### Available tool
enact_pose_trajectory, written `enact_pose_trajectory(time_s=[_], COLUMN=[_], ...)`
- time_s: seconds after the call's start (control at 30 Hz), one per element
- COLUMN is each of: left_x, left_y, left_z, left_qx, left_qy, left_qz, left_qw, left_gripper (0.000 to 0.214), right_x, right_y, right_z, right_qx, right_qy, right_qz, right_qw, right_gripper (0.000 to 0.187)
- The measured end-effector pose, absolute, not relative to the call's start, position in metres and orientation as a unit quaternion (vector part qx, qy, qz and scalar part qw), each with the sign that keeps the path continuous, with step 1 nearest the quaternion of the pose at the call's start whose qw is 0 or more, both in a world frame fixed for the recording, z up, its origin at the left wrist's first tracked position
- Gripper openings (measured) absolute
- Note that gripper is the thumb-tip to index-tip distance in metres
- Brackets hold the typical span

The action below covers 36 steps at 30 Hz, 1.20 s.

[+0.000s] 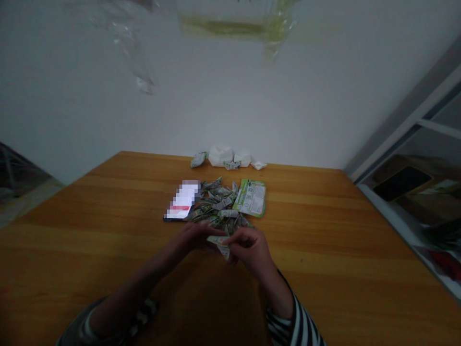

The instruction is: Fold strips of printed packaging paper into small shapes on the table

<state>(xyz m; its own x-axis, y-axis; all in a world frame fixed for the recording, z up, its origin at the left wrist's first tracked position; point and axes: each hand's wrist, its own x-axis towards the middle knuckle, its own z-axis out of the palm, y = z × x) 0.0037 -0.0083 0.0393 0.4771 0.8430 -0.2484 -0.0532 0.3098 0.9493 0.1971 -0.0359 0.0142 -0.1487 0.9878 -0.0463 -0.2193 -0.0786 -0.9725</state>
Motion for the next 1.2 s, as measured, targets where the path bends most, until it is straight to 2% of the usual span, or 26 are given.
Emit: enact_pose_trajectory(time_s=[0.17,0.43,0.67,0.73,0.83,0.93,1.07,1.2], left_x=[0.005,0.014,0.015,0.014,0.012,0.013,0.019,0.024], left_y=[-0.007,-0.01,-0.009,-0.009,-0.01,-0.011,-0.014,-0.017], left_z=[0.037,0.035,0.031,0.032,0.032,0.027,0.016,0.014], left_qx=[0.546,0.516,0.564,0.608,0.702,0.766,0.738,0.698], left_qy=[0.424,0.475,0.468,0.449,0.41,0.39,0.453,0.477], left_qz=[0.253,0.29,0.328,0.349,0.385,0.358,0.355,0.36], left_qw=[0.677,0.651,0.597,0.554,0.437,0.365,0.353,0.394], left_gripper=[0.041,0.042,0.043,0.039,0.035,0.023,0.024,0.025], right_x=[0.194,0.191,0.189,0.191,0.194,0.196,0.192,0.186], right_y=[-0.035,-0.029,-0.031,-0.033,-0.034,-0.033,-0.029,-0.03], right_z=[0.013,0.001,0.008,0.008,0.006,0.005,0.005,0.008], right_qx=[-0.413,-0.415,-0.395,-0.395,-0.399,-0.408,-0.418,-0.428], right_qy=[-0.49,-0.493,-0.476,-0.433,-0.336,-0.293,-0.354,-0.469], right_qz=[0.61,0.599,0.632,0.656,0.695,0.716,0.677,0.573], right_qw=[0.466,0.475,0.467,0.475,0.496,0.485,0.492,0.519], right_gripper=[0.006,0.012,0.033,0.032,0.031,0.033,0.037,0.031])
